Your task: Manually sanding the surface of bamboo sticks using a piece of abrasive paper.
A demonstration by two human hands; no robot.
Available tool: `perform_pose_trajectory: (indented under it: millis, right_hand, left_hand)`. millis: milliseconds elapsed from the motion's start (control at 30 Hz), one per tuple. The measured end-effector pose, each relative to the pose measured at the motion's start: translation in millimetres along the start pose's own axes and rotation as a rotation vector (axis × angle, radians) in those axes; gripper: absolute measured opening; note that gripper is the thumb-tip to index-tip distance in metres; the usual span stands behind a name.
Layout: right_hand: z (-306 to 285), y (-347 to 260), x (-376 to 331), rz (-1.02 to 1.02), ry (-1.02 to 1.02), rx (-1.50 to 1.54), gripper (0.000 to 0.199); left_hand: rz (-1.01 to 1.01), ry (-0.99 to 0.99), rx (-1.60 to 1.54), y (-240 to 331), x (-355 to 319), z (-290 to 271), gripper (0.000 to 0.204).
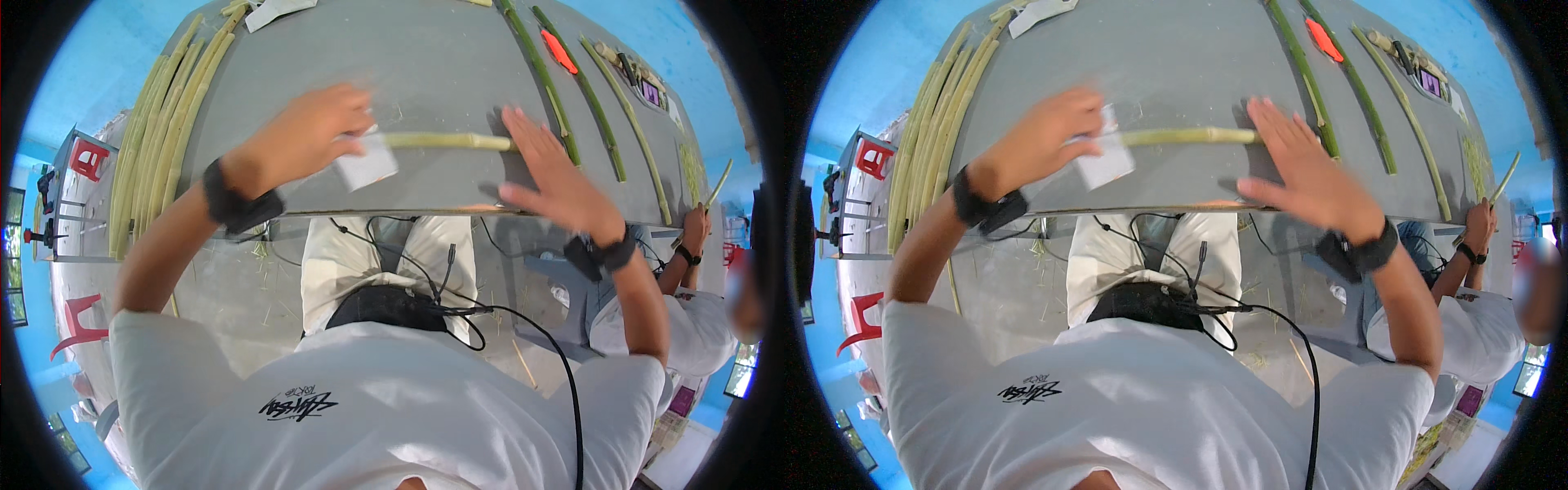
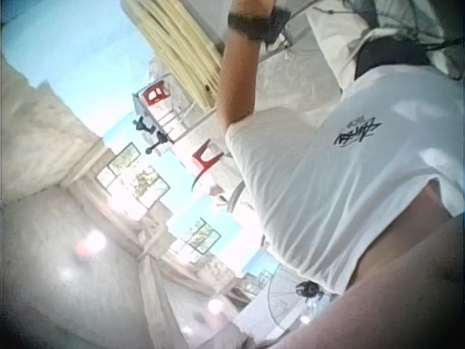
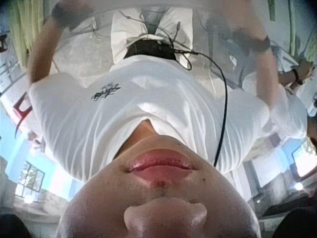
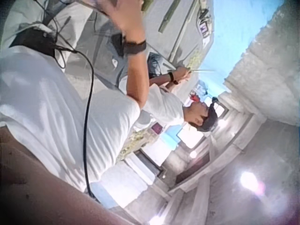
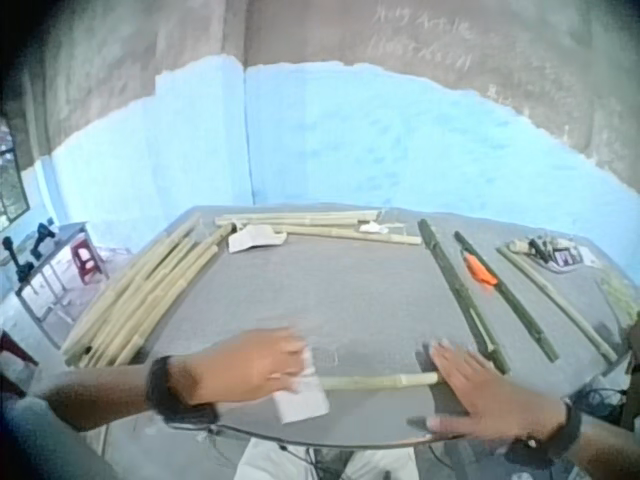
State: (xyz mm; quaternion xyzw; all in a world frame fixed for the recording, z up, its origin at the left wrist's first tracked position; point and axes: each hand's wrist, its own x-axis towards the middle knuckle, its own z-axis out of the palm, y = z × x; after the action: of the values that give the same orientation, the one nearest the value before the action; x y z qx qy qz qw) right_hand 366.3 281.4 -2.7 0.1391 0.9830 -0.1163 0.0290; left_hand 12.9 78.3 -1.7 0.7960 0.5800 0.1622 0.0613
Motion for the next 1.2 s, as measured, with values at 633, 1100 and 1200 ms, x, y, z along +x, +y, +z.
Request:
perform_pose_trajectory:
  millis: [633,1100,1200]
  right_hand:
    - [39.9,-26.6,-25.4,0.098,0.402,-0.017,0.075]
    - [47.8,-25.1,-17.2,0.188,0.515,-0.013,0.061]
    - [48.2,-25.1,-16.7,0.194,0.517,-0.011,0.060]
  left_hand:
    - [-0.108,0.736,-0.831,82.3,-68.9,-8.8,0.072]
    - [0.622,0.315,-2.083,130.4,-25.5,54.6,0.128]
    - [0.666,0.267,-2.098,135.9,-19.7,56.6,0.130]
